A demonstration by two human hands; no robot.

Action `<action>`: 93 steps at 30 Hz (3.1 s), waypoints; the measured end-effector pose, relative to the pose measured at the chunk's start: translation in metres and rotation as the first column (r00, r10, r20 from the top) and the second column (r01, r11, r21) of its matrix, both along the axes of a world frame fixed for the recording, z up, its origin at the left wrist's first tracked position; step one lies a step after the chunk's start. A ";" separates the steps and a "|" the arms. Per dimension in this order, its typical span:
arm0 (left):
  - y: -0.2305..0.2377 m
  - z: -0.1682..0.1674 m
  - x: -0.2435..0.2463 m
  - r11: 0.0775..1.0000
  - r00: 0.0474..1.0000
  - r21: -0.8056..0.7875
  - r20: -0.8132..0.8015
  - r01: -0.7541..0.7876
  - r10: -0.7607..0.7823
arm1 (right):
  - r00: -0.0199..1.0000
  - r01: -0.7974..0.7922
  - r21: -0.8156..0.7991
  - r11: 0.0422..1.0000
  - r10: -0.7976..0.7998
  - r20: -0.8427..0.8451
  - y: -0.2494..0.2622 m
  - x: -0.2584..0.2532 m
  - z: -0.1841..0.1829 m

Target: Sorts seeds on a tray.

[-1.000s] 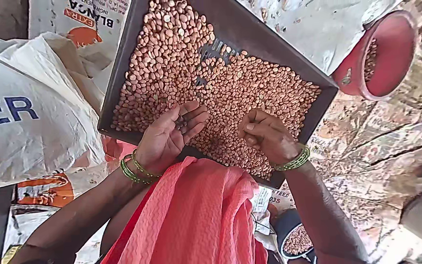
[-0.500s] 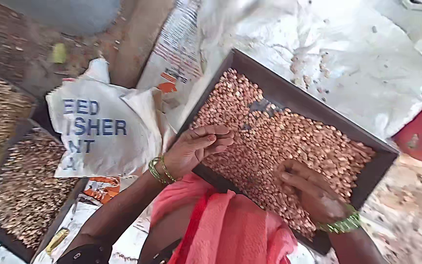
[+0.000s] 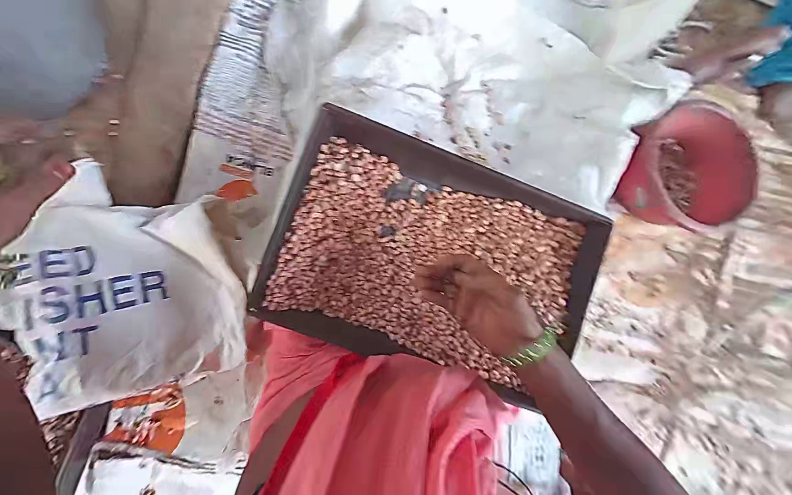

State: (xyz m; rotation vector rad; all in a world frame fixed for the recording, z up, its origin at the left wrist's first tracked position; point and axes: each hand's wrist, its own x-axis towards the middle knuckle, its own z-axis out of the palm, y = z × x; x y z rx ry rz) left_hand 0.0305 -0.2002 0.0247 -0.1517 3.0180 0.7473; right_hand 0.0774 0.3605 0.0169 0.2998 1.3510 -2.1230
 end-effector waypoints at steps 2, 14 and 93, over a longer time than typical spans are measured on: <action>0.070 -0.013 0.004 0.984 0.993 0.149 0.044 0.098 -0.106 | 0.999 -0.004 0.015 1.000 0.003 0.045 -0.002 -0.001 0.001; 0.302 -0.025 0.001 0.775 0.797 0.187 -0.148 0.603 -0.585 | 0.890 0.379 0.205 0.902 -0.296 -0.346 0.068 -0.037 0.050; 0.406 -0.036 -0.067 0.767 0.786 0.250 0.037 0.590 -0.617 | 0.815 0.155 0.985 0.078 0.553 -0.172 0.097 -0.018 -0.010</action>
